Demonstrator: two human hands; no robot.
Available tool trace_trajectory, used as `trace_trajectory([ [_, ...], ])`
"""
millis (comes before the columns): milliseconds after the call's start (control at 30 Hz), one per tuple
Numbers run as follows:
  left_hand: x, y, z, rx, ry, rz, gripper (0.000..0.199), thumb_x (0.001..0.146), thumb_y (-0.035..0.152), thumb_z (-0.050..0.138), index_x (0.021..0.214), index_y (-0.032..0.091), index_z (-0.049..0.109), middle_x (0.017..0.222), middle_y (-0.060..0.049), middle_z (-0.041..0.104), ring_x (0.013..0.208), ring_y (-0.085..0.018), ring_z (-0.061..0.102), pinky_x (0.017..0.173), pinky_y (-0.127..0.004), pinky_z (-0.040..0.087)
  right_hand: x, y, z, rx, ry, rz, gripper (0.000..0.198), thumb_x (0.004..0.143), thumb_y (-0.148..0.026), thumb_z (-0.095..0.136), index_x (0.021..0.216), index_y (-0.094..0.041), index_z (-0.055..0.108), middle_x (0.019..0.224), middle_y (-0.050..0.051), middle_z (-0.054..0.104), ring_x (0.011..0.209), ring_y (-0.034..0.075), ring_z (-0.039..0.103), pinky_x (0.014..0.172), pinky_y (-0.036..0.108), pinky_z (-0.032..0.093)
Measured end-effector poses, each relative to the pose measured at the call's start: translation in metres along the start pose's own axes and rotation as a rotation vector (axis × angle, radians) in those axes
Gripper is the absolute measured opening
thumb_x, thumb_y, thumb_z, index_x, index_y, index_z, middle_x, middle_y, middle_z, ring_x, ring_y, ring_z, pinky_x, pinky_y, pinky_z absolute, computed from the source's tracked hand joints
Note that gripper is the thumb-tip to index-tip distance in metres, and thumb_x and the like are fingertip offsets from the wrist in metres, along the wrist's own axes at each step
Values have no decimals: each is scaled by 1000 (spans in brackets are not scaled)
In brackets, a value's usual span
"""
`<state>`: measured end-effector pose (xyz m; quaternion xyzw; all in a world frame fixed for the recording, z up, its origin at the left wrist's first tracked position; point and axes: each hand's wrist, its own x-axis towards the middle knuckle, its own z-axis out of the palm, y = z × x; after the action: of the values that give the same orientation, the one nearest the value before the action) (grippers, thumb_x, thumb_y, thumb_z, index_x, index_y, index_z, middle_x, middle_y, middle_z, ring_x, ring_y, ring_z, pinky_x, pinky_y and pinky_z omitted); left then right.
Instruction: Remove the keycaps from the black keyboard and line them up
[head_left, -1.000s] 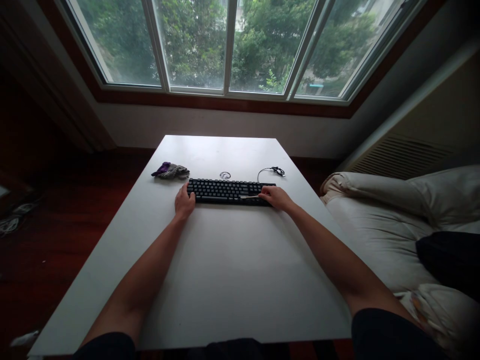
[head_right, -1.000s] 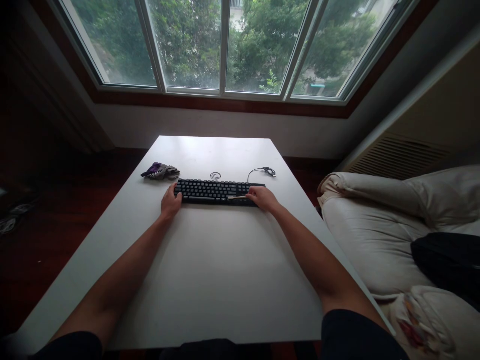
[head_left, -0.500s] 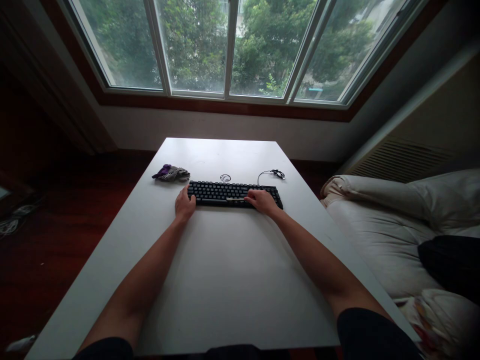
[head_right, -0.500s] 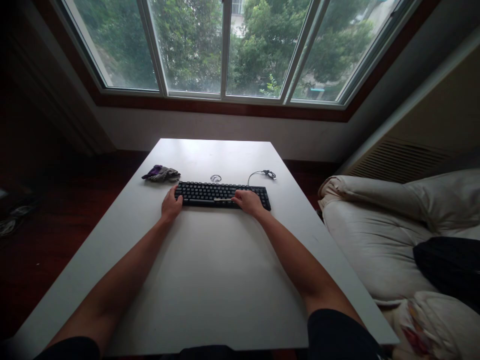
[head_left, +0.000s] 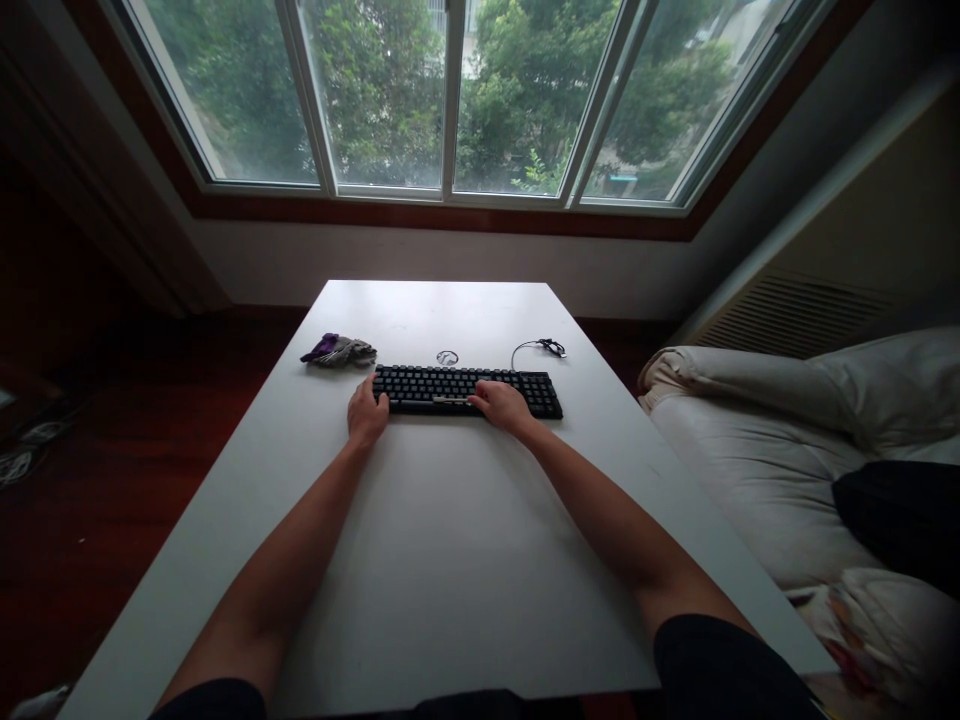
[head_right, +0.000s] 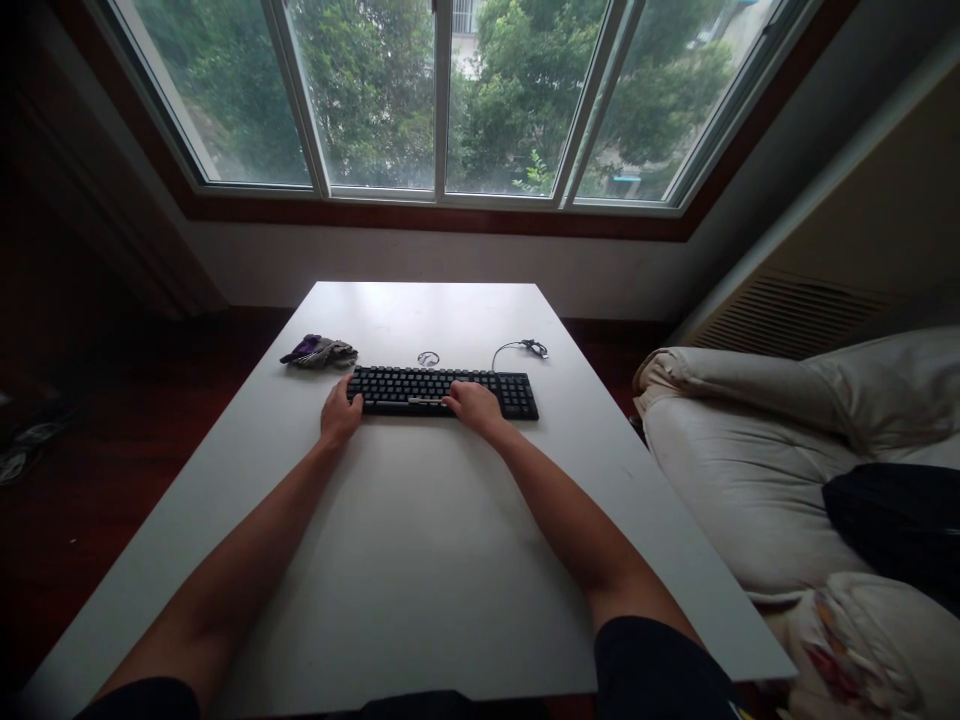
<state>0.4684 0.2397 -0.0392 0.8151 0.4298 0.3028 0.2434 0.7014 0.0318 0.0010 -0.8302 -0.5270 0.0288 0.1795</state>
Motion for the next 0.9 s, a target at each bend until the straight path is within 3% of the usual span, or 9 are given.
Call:
trace_trajectory([
  [300, 0, -2, 1, -2, 7, 11, 54, 92, 26, 52, 146, 19, 50, 144, -12, 58, 132, -29, 55, 117, -44, 41, -20, 36, -30, -111, 3, 128, 25, 96, -46, 62, 89, -23, 67, 93, 6, 72, 85, 21, 63, 63, 29, 36],
  [500, 2, -6, 3, -26, 20, 21, 55, 91, 25, 53, 146, 18, 51, 142, -13, 59, 132, -31, 55, 116, -46, 41, -16, 49, -31, -65, -65, 139, 23, 96, -43, 64, 90, -22, 69, 89, 4, 73, 81, 18, 63, 64, 26, 35],
  [767, 3, -7, 3, -59, 23, 22, 55, 91, 26, 53, 145, 18, 52, 142, -14, 59, 132, -32, 54, 117, -47, 40, -2, -3, -9, -45, 28, 21, 21, 98, -41, 62, 94, -22, 68, 96, 5, 72, 91, 19, 62, 70, 27, 38],
  [900, 6, -10, 5, -161, 39, -25, 49, 97, 26, 41, 144, 21, 55, 142, -10, 61, 133, -29, 55, 118, -45, 39, 12, -37, 2, -89, 21, -39, 21, 100, -42, 59, 97, -22, 67, 102, 6, 71, 100, 21, 60, 75, 28, 40],
])
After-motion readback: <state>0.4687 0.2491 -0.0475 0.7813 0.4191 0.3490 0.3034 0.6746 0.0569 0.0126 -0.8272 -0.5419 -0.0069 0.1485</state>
